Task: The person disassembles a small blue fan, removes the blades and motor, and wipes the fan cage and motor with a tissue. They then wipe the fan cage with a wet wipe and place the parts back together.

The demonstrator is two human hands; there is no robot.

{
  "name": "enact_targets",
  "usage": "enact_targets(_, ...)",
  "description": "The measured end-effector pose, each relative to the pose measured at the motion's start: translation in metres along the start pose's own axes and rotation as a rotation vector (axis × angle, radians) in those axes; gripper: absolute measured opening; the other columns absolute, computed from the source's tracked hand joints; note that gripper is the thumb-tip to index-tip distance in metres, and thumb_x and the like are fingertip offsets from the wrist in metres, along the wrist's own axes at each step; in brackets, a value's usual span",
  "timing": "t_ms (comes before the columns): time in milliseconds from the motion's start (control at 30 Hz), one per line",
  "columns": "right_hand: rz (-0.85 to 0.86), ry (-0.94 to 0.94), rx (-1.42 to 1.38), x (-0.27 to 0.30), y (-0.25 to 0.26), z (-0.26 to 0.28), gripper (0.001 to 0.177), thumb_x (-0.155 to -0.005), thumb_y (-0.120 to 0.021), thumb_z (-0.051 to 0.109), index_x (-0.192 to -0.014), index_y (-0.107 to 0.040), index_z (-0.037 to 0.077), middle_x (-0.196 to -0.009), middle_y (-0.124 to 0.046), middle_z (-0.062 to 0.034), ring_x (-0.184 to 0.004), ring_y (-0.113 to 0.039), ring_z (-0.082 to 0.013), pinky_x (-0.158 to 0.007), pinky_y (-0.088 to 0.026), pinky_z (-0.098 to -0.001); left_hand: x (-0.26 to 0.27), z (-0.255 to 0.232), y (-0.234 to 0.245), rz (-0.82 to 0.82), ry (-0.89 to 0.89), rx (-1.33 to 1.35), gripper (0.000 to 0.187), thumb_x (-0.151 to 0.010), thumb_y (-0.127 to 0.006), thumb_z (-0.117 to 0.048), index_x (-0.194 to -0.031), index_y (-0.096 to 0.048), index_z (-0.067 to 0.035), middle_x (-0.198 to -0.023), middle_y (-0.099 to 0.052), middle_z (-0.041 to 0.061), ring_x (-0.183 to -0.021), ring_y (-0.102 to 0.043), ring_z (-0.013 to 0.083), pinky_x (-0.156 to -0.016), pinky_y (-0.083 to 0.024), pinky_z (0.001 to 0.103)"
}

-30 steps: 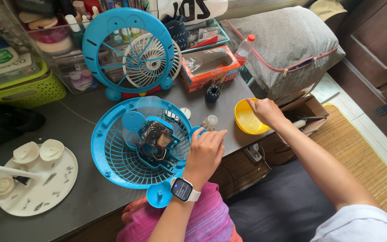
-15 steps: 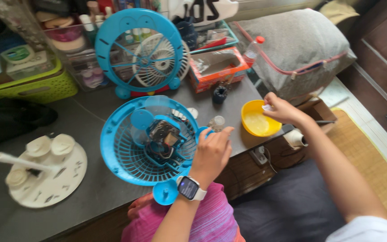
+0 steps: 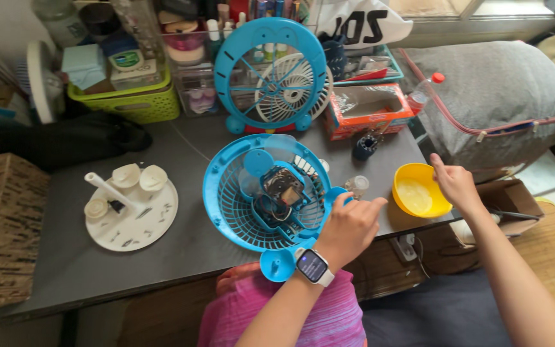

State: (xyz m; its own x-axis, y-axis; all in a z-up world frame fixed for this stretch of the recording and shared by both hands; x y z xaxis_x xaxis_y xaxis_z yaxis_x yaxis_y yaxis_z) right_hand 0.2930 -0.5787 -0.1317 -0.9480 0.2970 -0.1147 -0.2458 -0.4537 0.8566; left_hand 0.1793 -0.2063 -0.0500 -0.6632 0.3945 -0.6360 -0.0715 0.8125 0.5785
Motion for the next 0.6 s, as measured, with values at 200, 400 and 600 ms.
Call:
enact_targets(200, -0.030, 0.132, 0.190, 0.016, -0.006, 0.029, 0.070, -0.116, -0.039, 0.049, -0.083, -0.071, -0.003, -0.078, -0.064, -0.0299, -0.081, -0.065, -0.0498, -0.079, -0.051, -0.0534, 0.003, -0.001, -0.001, 0.017, 0.003, -0.003, 0.043, -0.090, -0.066, -0.014, -0.133, -0.060, -0.008, -0.094, -0.070, 0.008, -0.096, -0.068, 0.0247, -0.109, -0.044, 0.044)
enact_targets(400, -0.020, 0.114, 0.228, 0.009, -0.018, 0.012, 0.067, -0.116, -0.038, 0.050, -0.090, -0.073, -0.001, -0.088, -0.069, -0.0306, -0.091, -0.066, -0.0500, -0.086, -0.052, -0.0533, 0.005, 0.002, -0.004, 0.001, 0.005, -0.014, 0.041, -0.092, -0.065, -0.013, -0.133, -0.060, -0.008, -0.090, -0.068, 0.008, -0.094, -0.068, 0.0252, -0.110, -0.044, 0.044)
enact_targets(600, 0.234, 0.150, 0.014, 0.004, -0.017, -0.001, 0.037, -0.101, -0.054, 0.033, -0.117, -0.069, 0.004, -0.100, -0.075, -0.0168, -0.090, -0.073, -0.0292, -0.080, -0.055, -0.0419, 0.005, 0.000, -0.003, 0.008, 0.004, -0.018, 0.040, -0.092, -0.065, -0.014, -0.131, -0.061, -0.008, -0.088, -0.068, 0.009, -0.092, -0.068, 0.0261, -0.108, -0.043, 0.043)
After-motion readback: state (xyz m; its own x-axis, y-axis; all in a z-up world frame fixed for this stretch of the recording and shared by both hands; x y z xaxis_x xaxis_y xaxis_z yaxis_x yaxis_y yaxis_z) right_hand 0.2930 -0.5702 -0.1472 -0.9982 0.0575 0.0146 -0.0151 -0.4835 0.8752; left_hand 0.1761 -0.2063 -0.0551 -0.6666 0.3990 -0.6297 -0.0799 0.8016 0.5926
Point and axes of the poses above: each hand's wrist, its own x-axis away from the middle knuckle, its own y-axis out of the back of the hand, z = x × y, the point moved 6 cm from there along -x, towards the middle knuckle
